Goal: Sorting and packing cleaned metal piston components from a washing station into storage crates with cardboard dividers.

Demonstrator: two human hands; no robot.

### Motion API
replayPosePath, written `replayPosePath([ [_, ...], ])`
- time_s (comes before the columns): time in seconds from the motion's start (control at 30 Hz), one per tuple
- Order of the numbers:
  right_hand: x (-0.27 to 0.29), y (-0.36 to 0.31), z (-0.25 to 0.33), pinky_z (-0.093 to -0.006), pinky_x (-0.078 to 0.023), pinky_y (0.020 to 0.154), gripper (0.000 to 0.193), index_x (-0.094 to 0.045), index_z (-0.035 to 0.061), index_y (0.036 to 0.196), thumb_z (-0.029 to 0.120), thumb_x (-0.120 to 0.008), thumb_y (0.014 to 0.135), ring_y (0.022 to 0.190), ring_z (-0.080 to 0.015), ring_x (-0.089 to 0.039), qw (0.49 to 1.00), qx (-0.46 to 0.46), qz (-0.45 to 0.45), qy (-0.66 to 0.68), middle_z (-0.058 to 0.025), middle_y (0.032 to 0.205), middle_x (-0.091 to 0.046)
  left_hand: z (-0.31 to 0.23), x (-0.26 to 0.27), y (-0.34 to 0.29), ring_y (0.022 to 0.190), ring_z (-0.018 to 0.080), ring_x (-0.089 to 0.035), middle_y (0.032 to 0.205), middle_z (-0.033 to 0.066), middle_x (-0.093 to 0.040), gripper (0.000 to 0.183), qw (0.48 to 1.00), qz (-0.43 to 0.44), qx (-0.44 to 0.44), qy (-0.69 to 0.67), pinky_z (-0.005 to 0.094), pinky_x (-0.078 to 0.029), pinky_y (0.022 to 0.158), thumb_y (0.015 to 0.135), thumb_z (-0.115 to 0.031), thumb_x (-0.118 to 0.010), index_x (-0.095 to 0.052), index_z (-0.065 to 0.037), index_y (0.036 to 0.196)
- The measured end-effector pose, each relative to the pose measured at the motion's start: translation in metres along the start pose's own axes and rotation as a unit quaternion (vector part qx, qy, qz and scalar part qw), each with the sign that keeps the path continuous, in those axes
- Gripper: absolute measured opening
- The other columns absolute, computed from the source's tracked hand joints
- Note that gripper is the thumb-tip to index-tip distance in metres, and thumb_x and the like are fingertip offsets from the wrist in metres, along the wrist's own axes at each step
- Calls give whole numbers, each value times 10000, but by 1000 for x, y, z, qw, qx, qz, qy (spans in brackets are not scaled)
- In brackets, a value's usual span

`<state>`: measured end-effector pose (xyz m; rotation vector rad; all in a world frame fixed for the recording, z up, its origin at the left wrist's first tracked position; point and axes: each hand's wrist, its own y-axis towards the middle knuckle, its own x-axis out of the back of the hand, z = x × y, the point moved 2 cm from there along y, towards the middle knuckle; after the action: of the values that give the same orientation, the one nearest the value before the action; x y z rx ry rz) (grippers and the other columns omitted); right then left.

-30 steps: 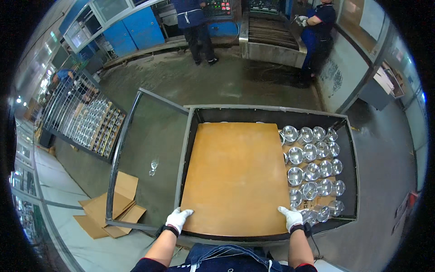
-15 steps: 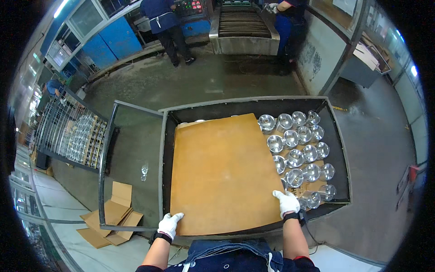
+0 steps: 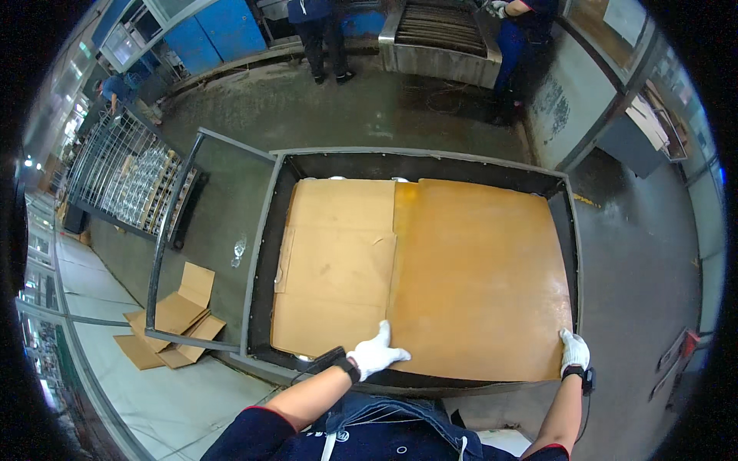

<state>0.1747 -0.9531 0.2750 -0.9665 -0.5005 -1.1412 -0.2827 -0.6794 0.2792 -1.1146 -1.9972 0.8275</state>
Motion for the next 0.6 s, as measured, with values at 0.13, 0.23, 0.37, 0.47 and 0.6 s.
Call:
replayPosePath([
  [0.13, 17, 36, -21, -326, -495, 887, 736, -547, -66, 1367, 347, -794, 811, 982, -223, -664, 994, 16, 5, -103, -153, 1196, -697, -21, -45, 34, 957, 346, -685, 1237, 339, -597, 1236, 996, 78, -17, -43, 369, -566, 782, 800, -393, -764, 106, 68, 1546],
  [0.23, 7, 62, -56, -331, -471, 979, 797, -495, -57, 1417, 330, -807, 794, 1132, -269, -641, 985, 32, 42, -165, -175, 1294, -656, 8, -90, 57, 890, 308, -684, 1207, 330, -611, 1251, 998, 51, 1, 31, 358, -564, 675, 813, -342, -768, 172, 83, 1521],
  [0.37, -6, 68, -91, -338, -456, 1023, 812, -496, -35, 1422, 325, -820, 769, 1214, -295, -612, 983, 17, 60, -170, -190, 1316, -641, 7, -97, 77, 843, 280, -684, 1163, 312, -634, 1287, 993, 74, 12, 94, 367, -561, 652, 802, -352, -780, 202, 90, 1507],
  [0.47, -26, 60, -87, -346, -453, 1041, 767, -516, -38, 1404, 269, -802, 762, 1247, -308, -598, 979, -66, 87, -173, -196, 1349, -623, -1, -104, 86, 951, 264, -677, 1224, 258, -636, 989, 963, 243, -2, 117, 349, -558, 767, 799, -357, -775, -268, 74, 1530],
  [0.6, -74, -11, -34, -343, -411, 1092, 737, -481, -81, 1413, 196, -797, 808, 1282, -296, -566, 986, 48, 152, -43, -221, 1392, -578, -17, -120, 56, 1439, 334, -391, 1522, 228, -446, 807, 943, 289, -61, 154, 348, -314, 1166, 868, -458, -661, -428, 13, 1480],
])
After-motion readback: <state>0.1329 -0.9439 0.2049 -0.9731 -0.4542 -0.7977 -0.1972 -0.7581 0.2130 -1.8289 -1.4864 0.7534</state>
